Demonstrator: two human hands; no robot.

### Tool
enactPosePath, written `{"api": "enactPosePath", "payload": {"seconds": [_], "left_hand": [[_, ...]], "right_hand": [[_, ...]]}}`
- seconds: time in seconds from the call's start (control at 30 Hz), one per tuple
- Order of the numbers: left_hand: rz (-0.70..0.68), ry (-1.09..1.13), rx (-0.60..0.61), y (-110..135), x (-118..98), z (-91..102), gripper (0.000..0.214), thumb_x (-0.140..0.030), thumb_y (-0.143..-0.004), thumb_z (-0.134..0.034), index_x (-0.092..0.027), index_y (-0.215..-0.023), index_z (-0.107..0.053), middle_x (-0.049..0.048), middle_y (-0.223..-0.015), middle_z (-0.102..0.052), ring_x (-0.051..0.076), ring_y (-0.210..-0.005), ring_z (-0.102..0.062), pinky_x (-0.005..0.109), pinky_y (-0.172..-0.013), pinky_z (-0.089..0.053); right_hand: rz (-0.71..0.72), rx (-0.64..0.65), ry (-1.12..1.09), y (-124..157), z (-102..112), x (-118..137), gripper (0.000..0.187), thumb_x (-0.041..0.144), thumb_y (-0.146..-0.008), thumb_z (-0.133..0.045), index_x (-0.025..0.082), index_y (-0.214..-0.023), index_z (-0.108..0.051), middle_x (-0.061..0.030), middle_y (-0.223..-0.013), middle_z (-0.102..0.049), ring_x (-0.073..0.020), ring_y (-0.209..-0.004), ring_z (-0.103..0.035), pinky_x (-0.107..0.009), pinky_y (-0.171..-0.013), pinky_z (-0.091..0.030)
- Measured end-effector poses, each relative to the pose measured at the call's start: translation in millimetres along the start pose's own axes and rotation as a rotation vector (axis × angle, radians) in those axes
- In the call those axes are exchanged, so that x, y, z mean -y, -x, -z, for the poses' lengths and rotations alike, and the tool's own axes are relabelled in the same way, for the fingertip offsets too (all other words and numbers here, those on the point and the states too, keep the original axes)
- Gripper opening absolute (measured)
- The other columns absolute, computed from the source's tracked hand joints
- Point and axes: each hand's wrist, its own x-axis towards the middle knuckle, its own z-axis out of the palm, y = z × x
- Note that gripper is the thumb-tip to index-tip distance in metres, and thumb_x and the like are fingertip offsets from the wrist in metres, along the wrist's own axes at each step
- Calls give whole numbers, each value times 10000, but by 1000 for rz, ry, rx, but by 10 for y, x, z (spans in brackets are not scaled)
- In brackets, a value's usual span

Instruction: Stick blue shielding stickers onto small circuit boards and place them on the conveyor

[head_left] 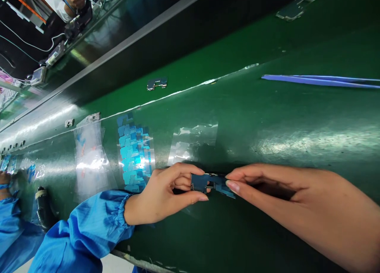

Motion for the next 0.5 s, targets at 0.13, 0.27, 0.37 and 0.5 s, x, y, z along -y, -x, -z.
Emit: {"api": "enactPosePath", "payload": {"seconds": [0.13,0.27,0.37,0.5], "left_hand": [[-24,11,3,4,13,-3,437,-192,-882,-889,-176,-1262,-675,77,-1029,-849,209,-949,-840,255,-881,-700],[-23,27,8,1,29,-1,428,-178,-888,-884,-175,-1260,-672,76,-1039,-849,201,-956,-839,244,-889,-693],[-18,28,5,3,33,2,428,-189,-890,-884,-173,-1262,-673,80,-1037,-848,209,-957,-840,256,-885,-698],[-21,39,3,10,37,4,425,-163,-881,-889,-188,-1248,-677,59,-1024,-848,184,-946,-838,219,-872,-688]], "right_hand": [[-62,5,-32,31,-17,6,146,487,-852,-763,388,-763,-824,57,-606,-754,-180,-420,-639,-280,-335,-415],[-44,9,-31,24,-11,11,150,466,-861,-755,378,-763,-828,47,-606,-755,-185,-420,-639,-274,-329,-417],[-3,44,-1,-11,15,-28,151,461,-879,-749,381,-785,-837,44,-614,-759,-184,-413,-641,-268,-320,-427],[27,85,49,-39,49,-102,144,473,-907,-738,397,-844,-843,56,-660,-779,-177,-425,-661,-257,-325,-447]]}}
